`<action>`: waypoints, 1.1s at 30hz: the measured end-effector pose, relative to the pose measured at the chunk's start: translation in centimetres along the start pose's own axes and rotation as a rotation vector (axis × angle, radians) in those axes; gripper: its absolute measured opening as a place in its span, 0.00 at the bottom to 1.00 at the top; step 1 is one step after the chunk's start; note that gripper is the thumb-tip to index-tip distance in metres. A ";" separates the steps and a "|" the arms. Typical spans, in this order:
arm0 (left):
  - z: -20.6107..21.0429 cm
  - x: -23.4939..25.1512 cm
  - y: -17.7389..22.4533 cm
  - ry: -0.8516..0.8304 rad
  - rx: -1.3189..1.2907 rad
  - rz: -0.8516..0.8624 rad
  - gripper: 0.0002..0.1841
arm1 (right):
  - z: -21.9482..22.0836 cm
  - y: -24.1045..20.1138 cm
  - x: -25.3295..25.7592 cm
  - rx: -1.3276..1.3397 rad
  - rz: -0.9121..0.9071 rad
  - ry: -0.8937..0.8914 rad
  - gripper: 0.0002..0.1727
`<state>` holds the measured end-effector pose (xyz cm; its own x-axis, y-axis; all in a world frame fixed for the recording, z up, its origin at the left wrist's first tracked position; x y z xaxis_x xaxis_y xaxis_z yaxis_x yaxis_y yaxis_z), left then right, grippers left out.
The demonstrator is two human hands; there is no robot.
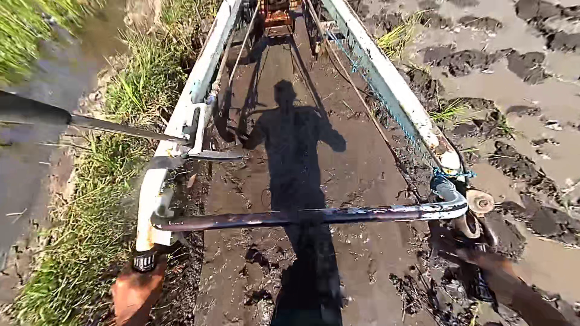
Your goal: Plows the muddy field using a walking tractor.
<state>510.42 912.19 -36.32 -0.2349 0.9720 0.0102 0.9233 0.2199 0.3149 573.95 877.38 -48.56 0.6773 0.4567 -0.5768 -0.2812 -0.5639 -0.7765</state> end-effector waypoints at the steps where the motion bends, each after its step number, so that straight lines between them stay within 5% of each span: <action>1: 0.2 1.1 2.1 -0.021 0.007 -0.017 0.32 | 0.3 -2.2 1.1 -0.009 -0.011 0.005 0.47; 5: 1.7 6.7 8.5 -0.059 0.046 -0.070 0.30 | 2.5 -11.8 5.6 -0.019 -0.078 0.001 0.35; 9: 3.7 11.1 14.6 -0.138 0.049 -0.061 0.29 | 3.3 -16.7 11.5 -0.089 -0.079 0.026 0.23; 21: 11.7 22.7 30.5 -0.191 0.067 -0.054 0.29 | 3.4 -24.7 34.1 -0.038 0.030 0.111 0.21; 33: 19.2 33.1 50.4 -0.079 0.090 -0.102 0.29 | 4.6 -44.5 51.5 -0.133 -0.101 0.135 0.15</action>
<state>555.04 957.01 -38.29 -0.3074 0.9470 -0.0929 0.9204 0.3207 0.2238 618.19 929.13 -44.86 0.7852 0.4239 -0.4513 -0.1212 -0.6096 -0.7834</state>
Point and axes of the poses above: each hand's wrist, its own x-axis towards the middle knuckle, its own z-axis out of the palm, y = z × x, the point moved 10 cm from there along x, towards the middle knuckle, and after that the axes turned 8 degrees about y, right-handed, at the moved point
